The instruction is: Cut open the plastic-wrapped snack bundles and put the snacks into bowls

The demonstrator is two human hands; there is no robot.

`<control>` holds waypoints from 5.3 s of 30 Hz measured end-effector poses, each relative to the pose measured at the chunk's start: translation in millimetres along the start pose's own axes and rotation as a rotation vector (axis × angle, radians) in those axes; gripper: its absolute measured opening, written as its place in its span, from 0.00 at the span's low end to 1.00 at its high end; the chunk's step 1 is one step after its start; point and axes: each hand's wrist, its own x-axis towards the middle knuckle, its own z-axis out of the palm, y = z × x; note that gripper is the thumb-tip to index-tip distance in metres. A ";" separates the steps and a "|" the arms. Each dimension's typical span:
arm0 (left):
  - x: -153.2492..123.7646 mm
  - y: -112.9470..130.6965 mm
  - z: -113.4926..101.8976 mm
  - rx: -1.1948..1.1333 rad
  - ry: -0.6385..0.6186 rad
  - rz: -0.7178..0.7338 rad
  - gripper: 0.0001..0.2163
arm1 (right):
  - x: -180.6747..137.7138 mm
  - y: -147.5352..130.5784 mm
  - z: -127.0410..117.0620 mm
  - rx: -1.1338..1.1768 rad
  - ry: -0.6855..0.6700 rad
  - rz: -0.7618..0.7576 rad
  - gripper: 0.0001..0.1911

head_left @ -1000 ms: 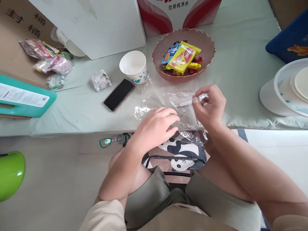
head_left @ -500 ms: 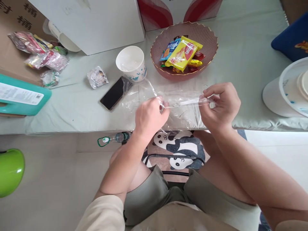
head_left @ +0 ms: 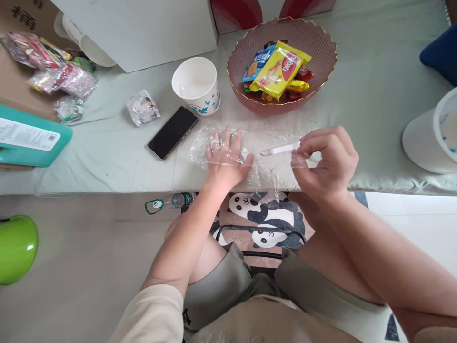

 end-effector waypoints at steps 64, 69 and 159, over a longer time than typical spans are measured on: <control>8.9 -47.7 -8.4 -1.684 0.031 -0.348 0.06 | -17.2 21.9 -3.9 -0.089 -0.289 0.230 0.09; 8.2 -43.3 -0.1 -1.600 0.096 -0.329 0.07 | -18.2 38.3 -12.6 -0.130 -0.315 0.247 0.10; -35.2 -38.8 14.7 -1.132 0.196 0.049 0.30 | -9.0 -20.5 16.6 0.326 -0.455 0.665 0.20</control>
